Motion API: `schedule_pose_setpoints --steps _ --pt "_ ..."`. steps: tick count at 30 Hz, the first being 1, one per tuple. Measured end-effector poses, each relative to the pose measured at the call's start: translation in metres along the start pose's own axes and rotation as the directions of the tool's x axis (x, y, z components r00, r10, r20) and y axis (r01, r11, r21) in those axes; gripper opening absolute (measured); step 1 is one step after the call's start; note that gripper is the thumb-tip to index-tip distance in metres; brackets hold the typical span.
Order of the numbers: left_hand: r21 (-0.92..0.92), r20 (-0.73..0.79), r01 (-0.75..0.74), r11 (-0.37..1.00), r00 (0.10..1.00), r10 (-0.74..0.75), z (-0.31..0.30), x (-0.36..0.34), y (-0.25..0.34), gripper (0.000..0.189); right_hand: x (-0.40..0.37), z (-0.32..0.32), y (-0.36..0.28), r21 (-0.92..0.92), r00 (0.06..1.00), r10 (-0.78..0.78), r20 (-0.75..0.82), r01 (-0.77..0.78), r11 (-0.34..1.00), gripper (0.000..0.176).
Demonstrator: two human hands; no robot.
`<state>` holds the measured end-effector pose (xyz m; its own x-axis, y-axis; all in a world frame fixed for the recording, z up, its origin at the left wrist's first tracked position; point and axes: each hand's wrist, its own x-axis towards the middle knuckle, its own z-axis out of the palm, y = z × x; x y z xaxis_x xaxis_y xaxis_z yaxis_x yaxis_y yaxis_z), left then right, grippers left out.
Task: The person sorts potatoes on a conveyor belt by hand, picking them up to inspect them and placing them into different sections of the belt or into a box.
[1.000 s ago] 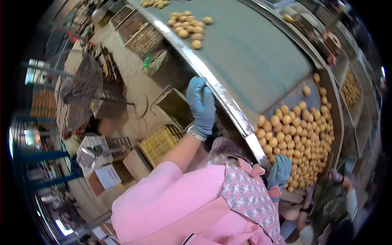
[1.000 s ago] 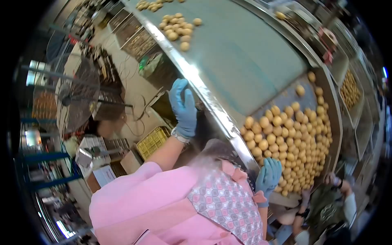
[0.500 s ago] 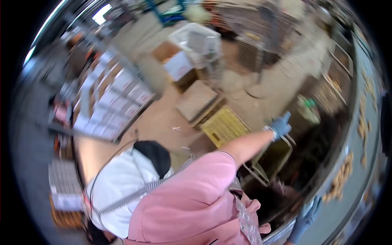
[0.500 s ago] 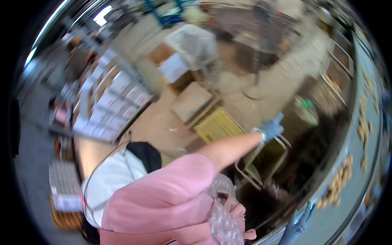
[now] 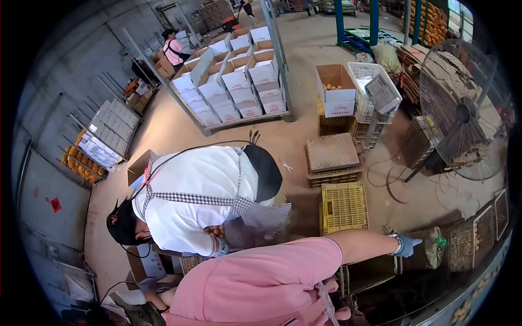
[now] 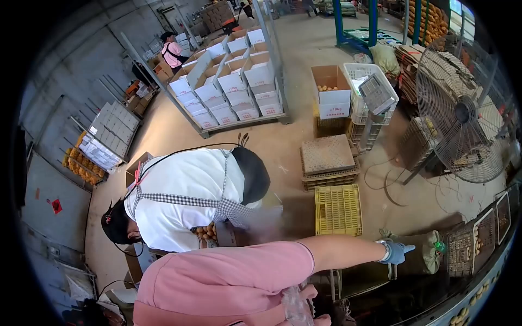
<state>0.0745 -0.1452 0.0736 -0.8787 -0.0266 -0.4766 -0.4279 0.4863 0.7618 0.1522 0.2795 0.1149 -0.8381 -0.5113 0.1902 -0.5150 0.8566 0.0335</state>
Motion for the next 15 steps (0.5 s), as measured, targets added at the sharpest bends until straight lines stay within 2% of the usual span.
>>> schedule_pose_setpoints --steps 2,5,8,11,13,15 --pt "0.026 0.039 -0.013 1.0 0.999 0.012 0.002 0.006 0.014 0.092 -0.002 0.019 -0.001 0.163 0.987 0.05 -0.151 -0.025 0.986 0.04" --pt "0.065 0.086 -0.074 0.995 0.994 0.068 0.032 0.045 0.022 0.096 0.005 0.026 0.015 0.263 0.999 0.031 -0.04 -0.02 0.964 0.04" --pt "0.092 0.132 -0.043 0.995 0.991 0.031 0.051 0.056 0.037 0.1 0.003 0.046 0.031 0.198 0.995 -0.033 -0.093 0.051 0.979 0.04" --pt "0.087 0.165 -0.046 0.995 0.986 0.031 0.093 0.087 0.022 0.1 0.009 0.038 0.02 0.224 0.995 -0.018 -0.097 0.039 0.974 0.041" --pt "0.024 0.085 -0.091 0.996 0.992 0.089 0.119 0.09 0.011 0.09 0.016 0.028 0.015 0.221 0.996 -0.013 -0.09 0.032 0.975 0.042" --pt "0.071 0.138 -0.019 0.997 0.99 0.009 0.142 0.08 -0.006 0.081 0.021 0.023 0.01 0.216 0.996 -0.008 -0.085 0.026 0.976 0.042"
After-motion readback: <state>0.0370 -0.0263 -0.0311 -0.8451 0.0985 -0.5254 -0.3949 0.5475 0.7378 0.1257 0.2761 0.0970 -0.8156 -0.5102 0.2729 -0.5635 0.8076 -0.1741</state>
